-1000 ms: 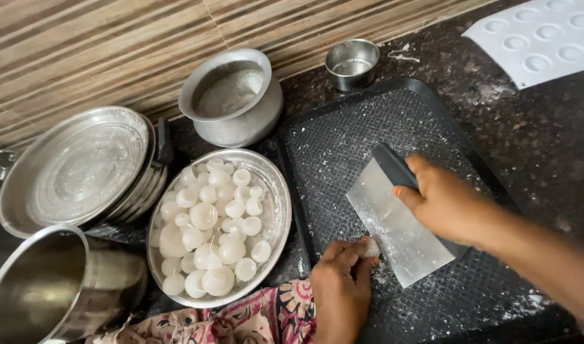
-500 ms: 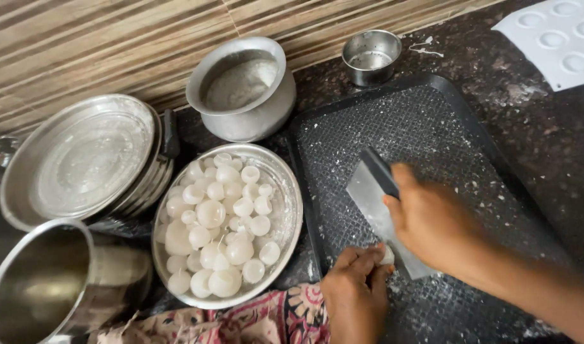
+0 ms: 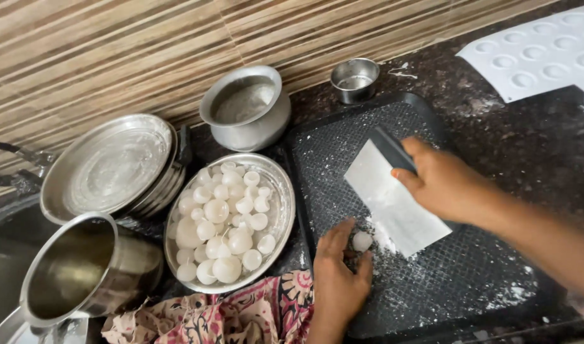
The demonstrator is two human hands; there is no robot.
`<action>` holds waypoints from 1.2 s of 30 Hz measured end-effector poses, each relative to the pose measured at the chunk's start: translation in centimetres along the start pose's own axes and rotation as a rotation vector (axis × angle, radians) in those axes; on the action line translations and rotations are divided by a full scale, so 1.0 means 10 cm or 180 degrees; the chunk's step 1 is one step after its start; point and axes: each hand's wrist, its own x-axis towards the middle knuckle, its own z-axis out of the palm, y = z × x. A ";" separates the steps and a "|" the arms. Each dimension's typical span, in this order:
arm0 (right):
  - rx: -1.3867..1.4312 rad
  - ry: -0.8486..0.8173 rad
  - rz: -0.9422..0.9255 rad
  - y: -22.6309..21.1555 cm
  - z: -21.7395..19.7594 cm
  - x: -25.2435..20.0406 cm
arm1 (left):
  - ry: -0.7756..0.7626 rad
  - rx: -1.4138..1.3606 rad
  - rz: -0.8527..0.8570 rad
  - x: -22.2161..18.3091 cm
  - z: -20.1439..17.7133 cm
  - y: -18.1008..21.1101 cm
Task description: Breaking small white wax or material pieces on a tray using a scraper tool.
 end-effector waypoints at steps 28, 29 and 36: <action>-0.0314 -0.0279 0.0483 -0.05 0.60 0.17 | -0.0127 0.0031 -0.0644 0.01 0.07 -0.13; -0.0307 -0.0242 0.0473 0.01 0.57 0.24 | -0.0119 0.0032 -0.0606 0.03 0.06 -0.09; 0.0356 -0.0094 -0.0348 0.14 0.08 0.17 | -0.0001 -0.0056 -0.0366 0.00 0.00 0.00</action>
